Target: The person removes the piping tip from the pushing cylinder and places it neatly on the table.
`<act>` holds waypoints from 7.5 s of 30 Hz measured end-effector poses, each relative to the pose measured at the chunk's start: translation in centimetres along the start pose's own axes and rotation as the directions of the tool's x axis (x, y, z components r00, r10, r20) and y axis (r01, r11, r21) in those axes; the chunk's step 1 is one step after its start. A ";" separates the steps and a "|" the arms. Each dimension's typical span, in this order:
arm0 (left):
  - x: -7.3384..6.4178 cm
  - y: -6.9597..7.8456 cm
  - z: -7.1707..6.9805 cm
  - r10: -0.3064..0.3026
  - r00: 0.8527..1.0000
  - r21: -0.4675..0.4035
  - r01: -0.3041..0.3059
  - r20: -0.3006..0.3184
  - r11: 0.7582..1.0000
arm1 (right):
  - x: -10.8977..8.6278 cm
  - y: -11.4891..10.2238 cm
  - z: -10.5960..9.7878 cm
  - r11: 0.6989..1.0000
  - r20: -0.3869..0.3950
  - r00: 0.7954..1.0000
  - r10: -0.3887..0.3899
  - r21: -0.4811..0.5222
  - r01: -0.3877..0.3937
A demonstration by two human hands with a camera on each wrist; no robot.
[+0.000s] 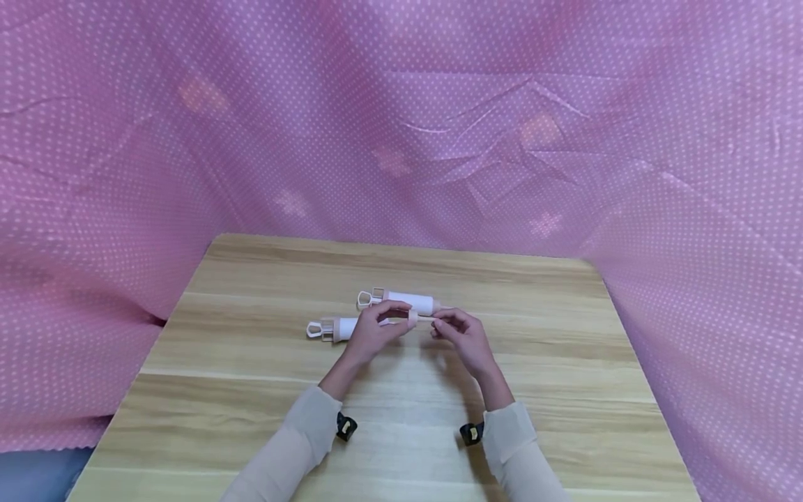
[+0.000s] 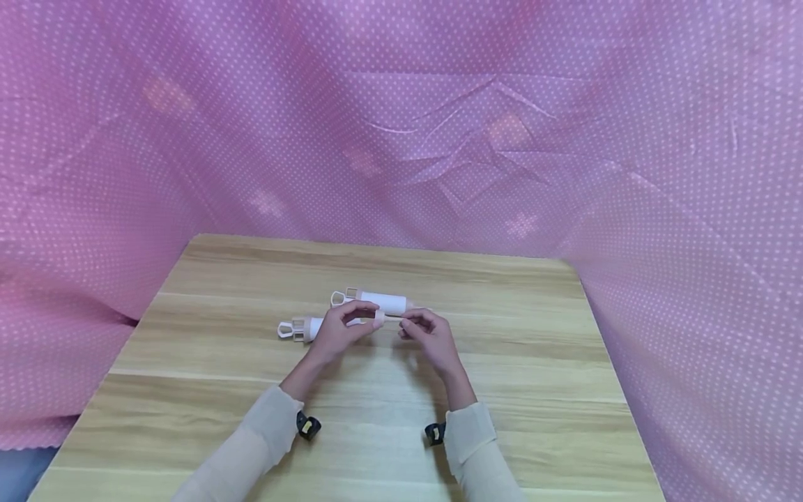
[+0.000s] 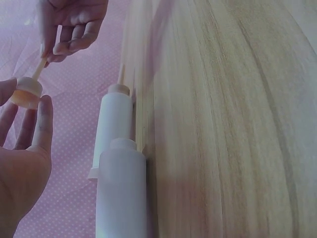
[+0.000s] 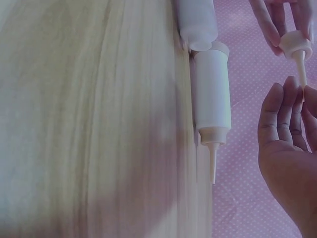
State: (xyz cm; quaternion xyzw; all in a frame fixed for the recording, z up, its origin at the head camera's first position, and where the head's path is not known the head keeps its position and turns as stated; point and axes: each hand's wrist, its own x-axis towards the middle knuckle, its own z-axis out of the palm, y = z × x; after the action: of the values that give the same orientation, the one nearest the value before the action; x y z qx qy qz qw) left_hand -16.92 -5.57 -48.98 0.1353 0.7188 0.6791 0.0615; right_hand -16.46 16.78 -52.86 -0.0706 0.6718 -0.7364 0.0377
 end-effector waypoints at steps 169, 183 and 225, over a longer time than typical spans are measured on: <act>1.3 -7.6 9.7 -0.101 0.912 0.310 0.238 -0.399 0.920 | -0.4 1.8 -6.9 0.895 -0.267 0.961 0.069 -0.410 -0.178; 2.2 -8.6 10.5 -0.139 0.896 0.278 0.274 -0.421 0.921 | 0.0 2.4 -7.7 0.805 -0.256 0.961 0.102 -0.546 -0.231; 2.3 -9.3 10.3 -0.050 0.932 0.465 0.225 -0.358 0.856 | 0.1 3.1 -7.1 0.771 -0.201 0.975 0.091 -0.606 -0.196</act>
State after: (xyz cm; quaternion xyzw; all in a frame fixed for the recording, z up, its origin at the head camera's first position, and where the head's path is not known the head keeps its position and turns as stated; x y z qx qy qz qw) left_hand -17.35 4.55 -58.76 -0.0229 0.8773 0.4770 -0.0490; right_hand -17.78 23.47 -56.54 0.0319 0.8810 -0.4719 0.0146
